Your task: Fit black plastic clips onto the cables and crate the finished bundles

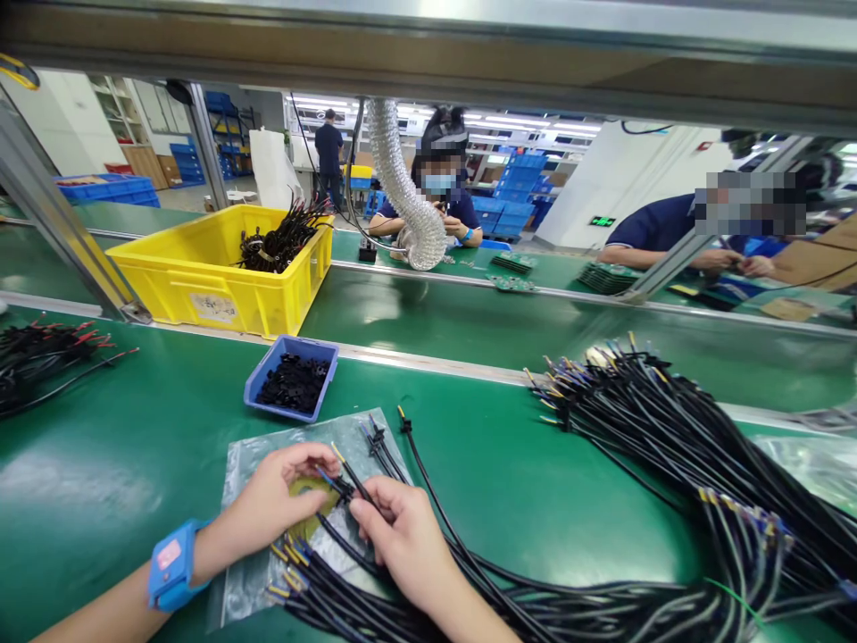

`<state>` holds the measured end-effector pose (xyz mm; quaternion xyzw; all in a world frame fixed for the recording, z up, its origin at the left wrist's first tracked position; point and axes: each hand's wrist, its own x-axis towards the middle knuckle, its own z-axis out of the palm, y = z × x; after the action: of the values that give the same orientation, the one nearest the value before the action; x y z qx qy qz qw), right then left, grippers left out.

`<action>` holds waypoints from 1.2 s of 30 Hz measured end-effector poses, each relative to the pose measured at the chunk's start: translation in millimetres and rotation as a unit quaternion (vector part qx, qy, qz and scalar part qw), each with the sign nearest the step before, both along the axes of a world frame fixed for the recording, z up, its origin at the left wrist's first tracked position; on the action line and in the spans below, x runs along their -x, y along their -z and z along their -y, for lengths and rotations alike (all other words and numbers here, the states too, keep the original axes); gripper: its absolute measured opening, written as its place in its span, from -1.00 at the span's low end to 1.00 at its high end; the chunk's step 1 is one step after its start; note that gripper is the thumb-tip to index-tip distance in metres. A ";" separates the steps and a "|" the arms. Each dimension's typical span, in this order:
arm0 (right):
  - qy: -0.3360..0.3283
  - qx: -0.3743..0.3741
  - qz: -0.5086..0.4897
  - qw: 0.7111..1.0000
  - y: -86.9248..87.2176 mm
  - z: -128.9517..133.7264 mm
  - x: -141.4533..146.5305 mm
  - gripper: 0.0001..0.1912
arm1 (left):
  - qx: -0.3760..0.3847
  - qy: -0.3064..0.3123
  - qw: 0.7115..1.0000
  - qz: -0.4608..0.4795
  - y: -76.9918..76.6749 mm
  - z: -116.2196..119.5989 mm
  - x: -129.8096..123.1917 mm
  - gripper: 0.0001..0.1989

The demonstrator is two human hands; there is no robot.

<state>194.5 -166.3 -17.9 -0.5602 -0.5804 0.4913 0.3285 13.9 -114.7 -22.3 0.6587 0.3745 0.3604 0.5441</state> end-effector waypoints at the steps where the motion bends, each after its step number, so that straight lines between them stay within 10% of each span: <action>1: 0.016 -0.030 0.026 0.999 0.0 -1.9 -4.8 -0.65 | -0.009 -0.023 1.000 0.004 -2.4 -4.9 4.9 -0.68; 8: 0.172 -0.294 0.291 0.894 -11.6 -14.8 -39.1 -0.69 | -0.197 -0.135 0.965 -0.113 -35.5 -57.9 35.3 -0.83; 15: -0.099 -0.233 0.252 0.934 -6.7 6.1 -8.4 -0.69 | -0.291 0.029 0.889 -0.352 -26.5 -108.6 13.5 -0.78; 22: -0.153 -0.213 0.424 0.867 7.3 5.7 0.7 -0.77 | -0.270 0.036 0.903 -0.333 -16.0 -121.6 9.0 -0.85; 30: -0.138 -0.225 0.457 0.849 5.8 3.6 1.6 -0.82 | -0.224 -0.066 0.949 -0.211 -30.7 -101.8 14.3 -0.84; 36: -0.145 -0.227 0.495 0.826 8.3 2.1 4.0 -0.74 | 0.113 -0.050 0.987 0.104 -35.4 -35.2 12.3 -0.81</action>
<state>190.5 -168.4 -26.2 -0.5470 -0.8350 0.0443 0.0402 1.6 -79.6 13.1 0.5323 0.3871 0.4089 0.6321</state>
